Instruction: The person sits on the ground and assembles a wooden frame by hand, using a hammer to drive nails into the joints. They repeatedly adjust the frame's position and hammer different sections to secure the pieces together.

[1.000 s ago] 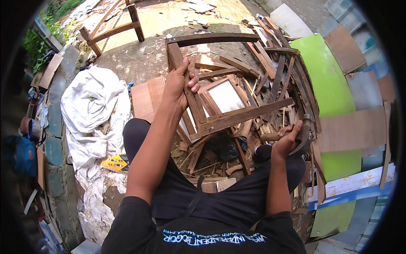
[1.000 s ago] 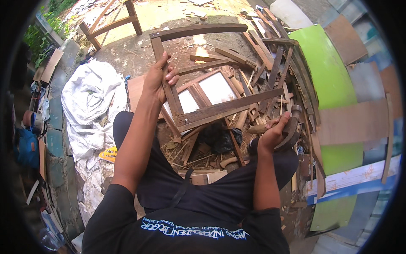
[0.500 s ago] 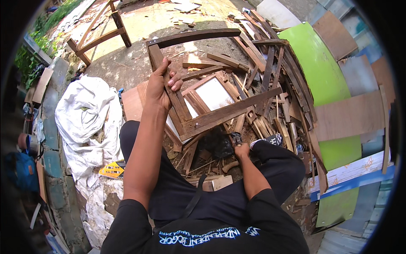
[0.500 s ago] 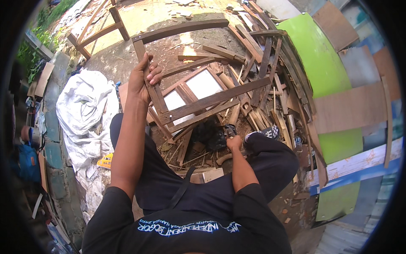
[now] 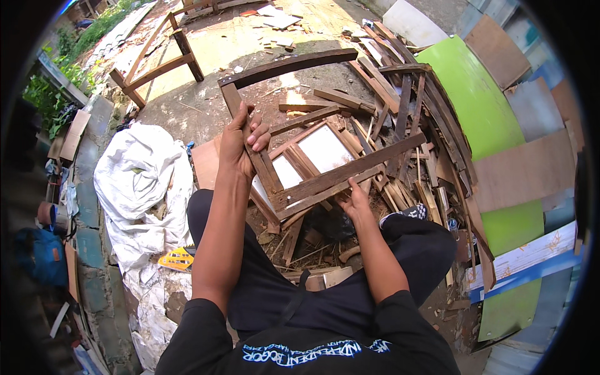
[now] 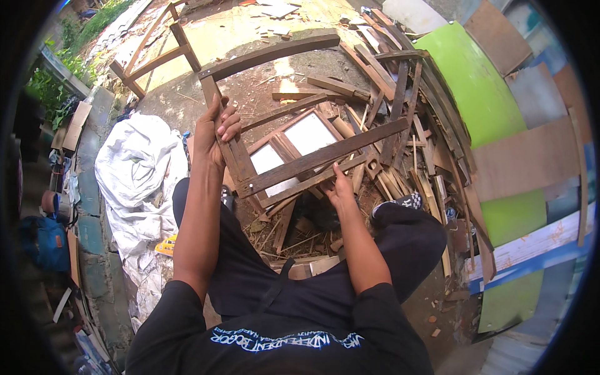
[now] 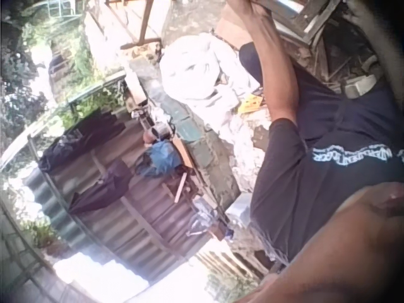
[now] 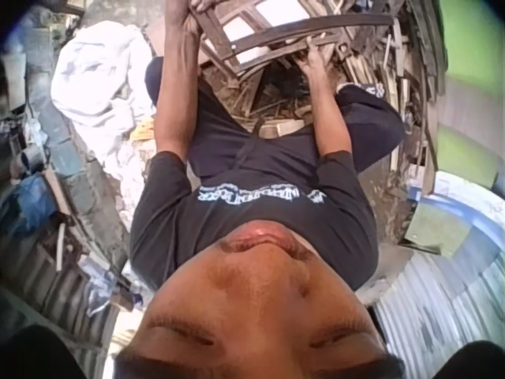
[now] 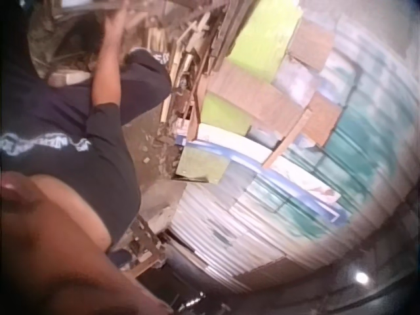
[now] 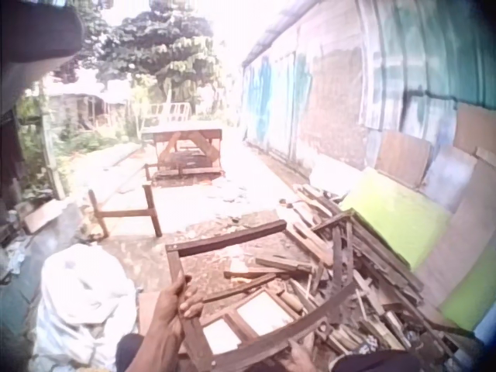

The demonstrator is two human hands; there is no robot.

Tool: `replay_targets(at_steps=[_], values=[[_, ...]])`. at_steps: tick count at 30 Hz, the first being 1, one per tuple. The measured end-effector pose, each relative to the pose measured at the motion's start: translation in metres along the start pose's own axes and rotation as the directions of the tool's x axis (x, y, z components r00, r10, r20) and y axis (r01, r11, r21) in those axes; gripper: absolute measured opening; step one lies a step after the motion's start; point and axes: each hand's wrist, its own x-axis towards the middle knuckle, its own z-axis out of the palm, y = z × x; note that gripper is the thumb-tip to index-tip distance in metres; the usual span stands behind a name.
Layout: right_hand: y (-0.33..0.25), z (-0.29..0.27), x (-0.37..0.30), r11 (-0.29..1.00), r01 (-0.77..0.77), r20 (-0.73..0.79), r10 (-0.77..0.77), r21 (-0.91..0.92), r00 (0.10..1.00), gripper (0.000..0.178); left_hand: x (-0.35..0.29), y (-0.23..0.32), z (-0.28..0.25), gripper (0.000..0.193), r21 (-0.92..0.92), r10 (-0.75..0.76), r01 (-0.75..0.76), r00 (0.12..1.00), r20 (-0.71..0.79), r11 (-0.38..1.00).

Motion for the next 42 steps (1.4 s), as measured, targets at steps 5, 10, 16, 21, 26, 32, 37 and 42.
replay_targets(at_steps=[5,10,16,21,26,32,37,42], values=[[-0.030,0.030,-0.022,0.908,0.304,-0.007,-0.315,0.288,0.949,0.024,-0.010,0.036,-0.020,0.029,-0.316,-0.078,0.113,0.990,0.122,0.942],[-0.121,0.064,-0.071,0.818,0.492,0.030,-0.523,0.299,0.852,0.019,-0.008,0.048,-0.050,0.036,-0.568,-0.088,0.231,0.960,0.267,0.790],[-0.187,0.117,-0.130,0.631,0.766,0.055,-0.775,0.120,0.629,0.018,0.008,0.025,-0.121,0.037,-0.530,-0.106,0.297,0.927,0.361,0.794],[-0.174,0.110,-0.141,0.418,0.908,0.040,-0.908,0.003,0.418,0.018,0.010,-0.012,-0.135,0.052,0.162,-0.127,0.179,0.950,-0.285,0.971],[-0.151,0.107,-0.134,0.373,0.925,0.103,-0.920,-0.069,0.378,0.014,0.007,-0.023,-0.172,0.069,0.515,-0.092,0.446,0.814,-0.573,0.732],[-0.121,0.112,-0.121,0.326,0.932,0.095,-0.934,-0.158,0.343,0.017,0.011,-0.019,-0.212,0.057,0.469,-0.137,0.460,0.808,-0.574,0.754],[-0.119,0.108,-0.120,0.273,0.930,0.075,-0.951,-0.246,0.299,0.022,-0.008,-0.020,-0.188,0.077,0.727,-0.026,0.346,0.911,-0.412,0.593],[-0.116,0.101,-0.116,0.338,0.919,0.078,-0.930,-0.203,0.360,0.019,-0.057,-0.007,-0.102,0.111,0.740,-0.061,0.122,0.992,-0.109,0.661]])
